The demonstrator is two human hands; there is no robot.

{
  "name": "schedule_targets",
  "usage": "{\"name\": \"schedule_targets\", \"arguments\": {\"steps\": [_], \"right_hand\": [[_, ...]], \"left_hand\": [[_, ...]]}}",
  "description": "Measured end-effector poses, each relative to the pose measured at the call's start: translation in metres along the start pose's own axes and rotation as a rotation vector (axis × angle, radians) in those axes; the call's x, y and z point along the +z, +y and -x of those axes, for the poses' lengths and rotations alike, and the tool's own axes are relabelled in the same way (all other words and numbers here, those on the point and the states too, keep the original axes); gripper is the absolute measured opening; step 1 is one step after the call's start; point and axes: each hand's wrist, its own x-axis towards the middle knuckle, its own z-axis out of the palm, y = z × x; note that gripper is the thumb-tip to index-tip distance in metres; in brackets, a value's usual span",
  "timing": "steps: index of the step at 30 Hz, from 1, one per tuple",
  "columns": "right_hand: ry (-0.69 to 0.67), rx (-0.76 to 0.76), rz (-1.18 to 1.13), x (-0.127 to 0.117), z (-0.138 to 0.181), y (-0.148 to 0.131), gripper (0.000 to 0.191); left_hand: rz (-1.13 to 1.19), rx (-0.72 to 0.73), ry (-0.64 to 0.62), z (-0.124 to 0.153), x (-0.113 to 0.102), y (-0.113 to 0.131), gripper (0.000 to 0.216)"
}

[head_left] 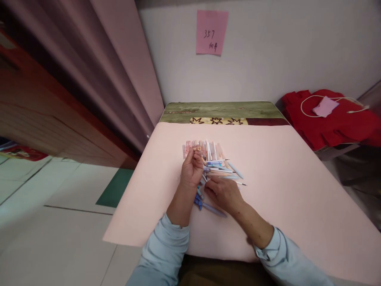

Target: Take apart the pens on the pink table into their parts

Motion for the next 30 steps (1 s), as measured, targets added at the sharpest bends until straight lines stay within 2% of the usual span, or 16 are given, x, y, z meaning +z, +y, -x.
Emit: {"name": "schedule_targets", "arguments": {"steps": [4,7,11,15,20,25,30], "right_hand": [[0.186,0.059,-0.21,-0.005,0.0,0.004,0.011],[0.343,0.237,-0.482,-0.014,-0.002,0.007,0.01],[0.468,0.522,-0.954,-0.024,-0.007,0.014,0.016],[0.576,0.615,-1.226,-0.032,-0.009,0.021,0.021],[0.691,0.578,-1.266,-0.038,-0.009,0.023,0.018],[0.7,0.492,-1.116,-0.039,-0.008,0.025,0.013],[0.706,0.44,-0.994,-0.038,-0.009,0.029,0.01]], "left_hand": [[-0.012,-0.03,-0.031,0.003,0.002,-0.002,0.026],[-0.052,-0.054,-0.053,0.006,0.003,-0.004,0.026],[-0.139,-0.087,-0.102,0.007,0.002,-0.009,0.024],[-0.236,-0.116,-0.149,0.007,-0.003,-0.014,0.017],[-0.416,-0.151,-0.162,0.007,-0.007,-0.02,0.01],[-0.484,-0.181,-0.159,0.008,-0.008,-0.024,0.009],[-0.494,-0.192,-0.215,0.006,-0.011,-0.024,0.01]]}}
